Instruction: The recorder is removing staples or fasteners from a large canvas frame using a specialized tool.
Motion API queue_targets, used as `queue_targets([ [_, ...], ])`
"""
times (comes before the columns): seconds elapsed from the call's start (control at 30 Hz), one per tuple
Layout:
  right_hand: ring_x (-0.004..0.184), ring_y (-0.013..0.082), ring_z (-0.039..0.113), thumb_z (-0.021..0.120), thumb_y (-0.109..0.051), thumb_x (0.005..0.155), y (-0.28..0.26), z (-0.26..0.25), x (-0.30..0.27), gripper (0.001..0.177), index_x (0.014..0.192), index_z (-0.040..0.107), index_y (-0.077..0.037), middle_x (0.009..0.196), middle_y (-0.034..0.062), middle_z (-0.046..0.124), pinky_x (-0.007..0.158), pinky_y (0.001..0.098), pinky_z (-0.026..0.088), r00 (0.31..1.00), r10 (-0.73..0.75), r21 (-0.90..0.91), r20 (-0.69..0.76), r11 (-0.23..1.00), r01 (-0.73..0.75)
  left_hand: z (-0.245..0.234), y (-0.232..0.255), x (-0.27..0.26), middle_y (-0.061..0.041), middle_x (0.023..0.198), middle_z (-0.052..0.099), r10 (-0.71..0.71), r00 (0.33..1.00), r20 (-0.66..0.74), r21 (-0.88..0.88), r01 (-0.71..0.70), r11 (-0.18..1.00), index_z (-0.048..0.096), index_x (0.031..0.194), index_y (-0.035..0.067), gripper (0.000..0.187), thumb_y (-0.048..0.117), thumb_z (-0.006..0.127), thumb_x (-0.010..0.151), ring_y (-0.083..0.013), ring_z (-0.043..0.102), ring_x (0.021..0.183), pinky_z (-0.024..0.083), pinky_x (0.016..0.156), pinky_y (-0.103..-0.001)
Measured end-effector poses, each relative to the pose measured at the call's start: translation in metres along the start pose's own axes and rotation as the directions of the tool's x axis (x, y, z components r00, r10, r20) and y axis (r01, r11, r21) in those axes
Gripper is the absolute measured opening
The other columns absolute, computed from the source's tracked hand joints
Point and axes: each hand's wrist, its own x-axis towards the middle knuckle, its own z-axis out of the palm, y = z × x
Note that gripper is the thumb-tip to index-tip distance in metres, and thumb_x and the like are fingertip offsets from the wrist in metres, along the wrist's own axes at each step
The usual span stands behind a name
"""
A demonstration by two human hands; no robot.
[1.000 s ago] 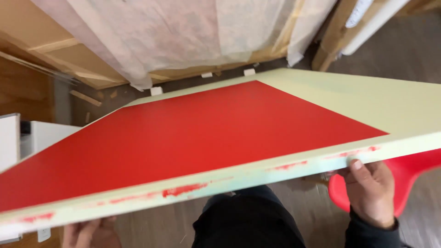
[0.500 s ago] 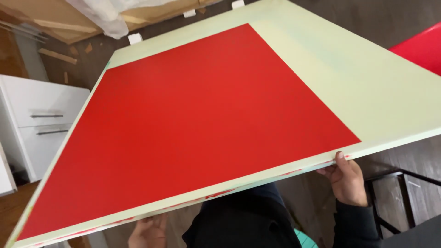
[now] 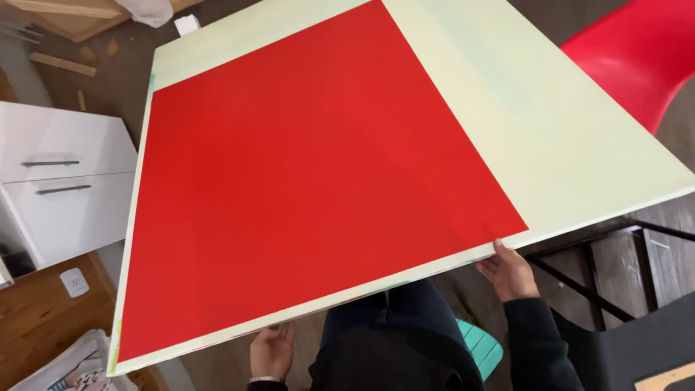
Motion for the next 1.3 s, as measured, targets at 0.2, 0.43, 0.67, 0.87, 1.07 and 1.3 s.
queue_targets([
  [0.2, 0.122, 0.0276, 0.055, 0.059, -0.042, 0.096, 0.018, -0.014, 0.014, 0.061, 0.147, 0.046, -0.011, 0.134, 0.0124, 0.058, 0.105, 0.0452, 0.042, 0.991, 0.129, -0.016, -0.030, 0.991, -0.130, -0.035, -0.030, 0.043, -0.011, 0.131, 0.059, -0.033, 0.999, -0.014, 0.032, 0.034, 0.999, 0.052, 0.130, -0.001, 0.054, -0.011, 0.043, 0.078, -0.0279, 0.055, 0.124, 0.036, 0.119, -0.049],
  [0.43, 0.122, 0.0248, 0.057, 0.060, -0.039, 0.094, 0.035, -0.025, 0.027, 0.060, 0.146, 0.045, -0.012, 0.134, 0.0088, 0.059, 0.107, 0.0446, 0.043, 0.983, 0.177, -0.025, -0.052, 0.984, -0.178, -0.032, -0.049, 0.055, -0.010, 0.135, 0.059, -0.020, 0.997, -0.073, 0.080, 0.026, 0.996, 0.049, 0.135, 0.002, 0.062, -0.014, 0.040, 0.077, -0.0259, 0.055, 0.128, 0.038, 0.119, -0.048],
  [0.67, 0.119, 0.0248, 0.059, 0.060, -0.035, 0.096, 0.043, -0.034, 0.037, 0.059, 0.146, 0.045, -0.008, 0.130, 0.0118, 0.060, 0.104, 0.0433, 0.046, 0.979, 0.203, -0.049, -0.016, 0.978, -0.204, -0.043, -0.064, 0.073, -0.008, 0.131, 0.060, 0.011, 0.991, -0.134, 0.112, 0.005, 0.994, 0.051, 0.134, 0.004, 0.059, -0.015, 0.042, 0.079, -0.0245, 0.058, 0.125, 0.041, 0.116, -0.047],
  [0.87, 0.121, 0.0253, 0.058, 0.060, -0.034, 0.096, 0.052, -0.042, 0.044, 0.059, 0.147, 0.045, -0.007, 0.133, 0.0127, 0.060, 0.104, 0.0433, 0.046, 0.972, 0.233, -0.051, -0.028, 0.971, -0.234, -0.066, -0.081, 0.095, -0.009, 0.128, 0.060, 0.010, 0.996, -0.088, 0.094, -0.002, 0.996, 0.051, 0.133, 0.004, 0.060, -0.016, 0.043, 0.078, -0.0257, 0.058, 0.122, 0.044, 0.111, -0.045],
  [1.07, 0.126, 0.0270, 0.056, 0.061, -0.034, 0.096, 0.058, -0.047, 0.052, 0.062, 0.148, 0.042, -0.005, 0.135, 0.0155, 0.057, 0.107, 0.0451, 0.045, 0.962, 0.265, -0.046, -0.069, 0.962, -0.269, -0.071, -0.090, 0.105, -0.012, 0.128, 0.060, -0.031, 0.988, -0.149, 0.100, 0.046, 0.994, 0.052, 0.134, 0.004, 0.062, -0.018, 0.039, 0.077, -0.0264, 0.058, 0.123, 0.046, 0.111, -0.044],
  [1.3, 0.128, 0.0288, 0.055, 0.063, -0.034, 0.095, 0.064, -0.051, 0.062, 0.062, 0.145, 0.043, -0.003, 0.134, 0.0181, 0.055, 0.109, 0.0470, 0.044, 0.952, 0.287, -0.002, -0.104, 0.957, -0.289, -0.082, -0.096, 0.112, -0.011, 0.129, 0.060, -0.056, 0.990, -0.128, 0.065, 0.065, 0.996, 0.051, 0.133, 0.003, 0.060, -0.019, 0.038, 0.078, -0.0256, 0.059, 0.122, 0.045, 0.112, -0.044],
])
